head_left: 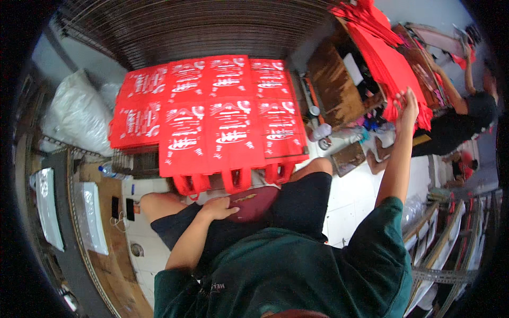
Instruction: The person folds red tote bags one by one and stacks them on a pile. They repeatedly pick up a bag, fold it, and place it on the stack while seated on the floor.
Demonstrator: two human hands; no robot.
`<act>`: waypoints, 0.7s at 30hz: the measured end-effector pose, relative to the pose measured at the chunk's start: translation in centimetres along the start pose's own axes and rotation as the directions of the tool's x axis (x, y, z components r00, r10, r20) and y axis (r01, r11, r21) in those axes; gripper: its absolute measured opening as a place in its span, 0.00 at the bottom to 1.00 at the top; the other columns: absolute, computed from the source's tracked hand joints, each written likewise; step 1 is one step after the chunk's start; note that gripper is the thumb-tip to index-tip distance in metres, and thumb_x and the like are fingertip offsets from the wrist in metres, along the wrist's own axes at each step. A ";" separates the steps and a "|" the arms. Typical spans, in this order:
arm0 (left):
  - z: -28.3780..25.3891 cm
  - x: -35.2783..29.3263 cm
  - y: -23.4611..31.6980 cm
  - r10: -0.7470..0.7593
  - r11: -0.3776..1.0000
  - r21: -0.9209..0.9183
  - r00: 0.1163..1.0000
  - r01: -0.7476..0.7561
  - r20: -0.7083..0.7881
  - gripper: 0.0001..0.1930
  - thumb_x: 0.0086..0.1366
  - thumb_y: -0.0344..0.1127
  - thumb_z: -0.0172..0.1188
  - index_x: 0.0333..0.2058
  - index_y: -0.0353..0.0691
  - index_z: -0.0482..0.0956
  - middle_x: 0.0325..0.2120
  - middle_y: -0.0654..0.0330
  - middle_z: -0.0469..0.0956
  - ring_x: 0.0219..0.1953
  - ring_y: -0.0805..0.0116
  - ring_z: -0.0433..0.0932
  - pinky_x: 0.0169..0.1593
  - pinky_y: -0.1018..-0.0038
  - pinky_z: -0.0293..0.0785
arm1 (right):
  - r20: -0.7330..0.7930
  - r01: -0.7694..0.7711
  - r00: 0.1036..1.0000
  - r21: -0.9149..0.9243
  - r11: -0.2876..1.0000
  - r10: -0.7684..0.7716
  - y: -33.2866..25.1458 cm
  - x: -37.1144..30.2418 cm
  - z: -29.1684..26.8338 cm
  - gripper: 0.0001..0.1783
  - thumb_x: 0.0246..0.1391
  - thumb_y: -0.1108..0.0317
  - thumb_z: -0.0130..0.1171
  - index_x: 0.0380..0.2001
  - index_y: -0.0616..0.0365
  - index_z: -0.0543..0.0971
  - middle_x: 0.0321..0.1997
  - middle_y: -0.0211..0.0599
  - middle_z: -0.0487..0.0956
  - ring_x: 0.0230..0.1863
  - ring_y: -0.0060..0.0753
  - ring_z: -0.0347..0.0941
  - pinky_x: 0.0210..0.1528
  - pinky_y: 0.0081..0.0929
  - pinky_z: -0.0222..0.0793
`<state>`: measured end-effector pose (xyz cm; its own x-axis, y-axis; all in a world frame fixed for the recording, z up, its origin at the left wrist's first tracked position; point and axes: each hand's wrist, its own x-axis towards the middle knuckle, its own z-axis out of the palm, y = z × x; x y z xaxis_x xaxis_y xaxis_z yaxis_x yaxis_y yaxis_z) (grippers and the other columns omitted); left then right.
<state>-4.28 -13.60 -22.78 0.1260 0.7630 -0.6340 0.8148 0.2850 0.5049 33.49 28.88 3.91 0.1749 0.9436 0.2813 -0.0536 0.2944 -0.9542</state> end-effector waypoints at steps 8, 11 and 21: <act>1.3 1.4 -1.1 -0.024 0.995 -0.098 0.985 0.008 -0.168 0.27 0.54 0.62 0.56 0.27 0.38 0.71 0.27 0.48 0.76 0.34 0.50 0.76 0.37 0.60 0.69 | -0.267 -0.164 0.927 0.347 0.923 0.265 -1.6 11.1 -10.3 0.42 0.51 0.44 0.56 0.61 0.57 0.55 0.59 0.49 0.61 0.57 0.46 0.63 0.56 0.44 0.62; 0.2 1.5 0.0 -0.067 0.995 -0.083 0.989 0.056 -0.134 0.27 0.54 0.62 0.57 0.27 0.38 0.71 0.28 0.48 0.77 0.34 0.51 0.76 0.37 0.60 0.69 | -0.241 -0.179 0.893 0.583 0.792 0.380 -0.6 12.5 -12.8 0.49 0.51 0.40 0.52 0.64 0.61 0.47 0.64 0.54 0.55 0.63 0.52 0.56 0.61 0.48 0.57; 2.6 2.8 -0.1 0.027 0.957 -0.276 0.973 -0.092 -0.230 0.22 0.56 0.54 0.62 0.21 0.40 0.69 0.15 0.59 0.70 0.20 0.66 0.70 0.24 0.69 0.65 | -0.066 -0.210 0.933 0.699 0.684 0.354 1.8 15.5 -13.8 0.36 0.56 0.45 0.49 0.60 0.57 0.59 0.62 0.48 0.62 0.62 0.55 0.58 0.60 0.59 0.57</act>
<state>-2.55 -12.99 -26.18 0.0145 0.8834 -0.4684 0.6121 0.3626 0.7028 49.69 41.99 5.14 0.2090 0.9745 -0.0818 -0.7605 0.1094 -0.6400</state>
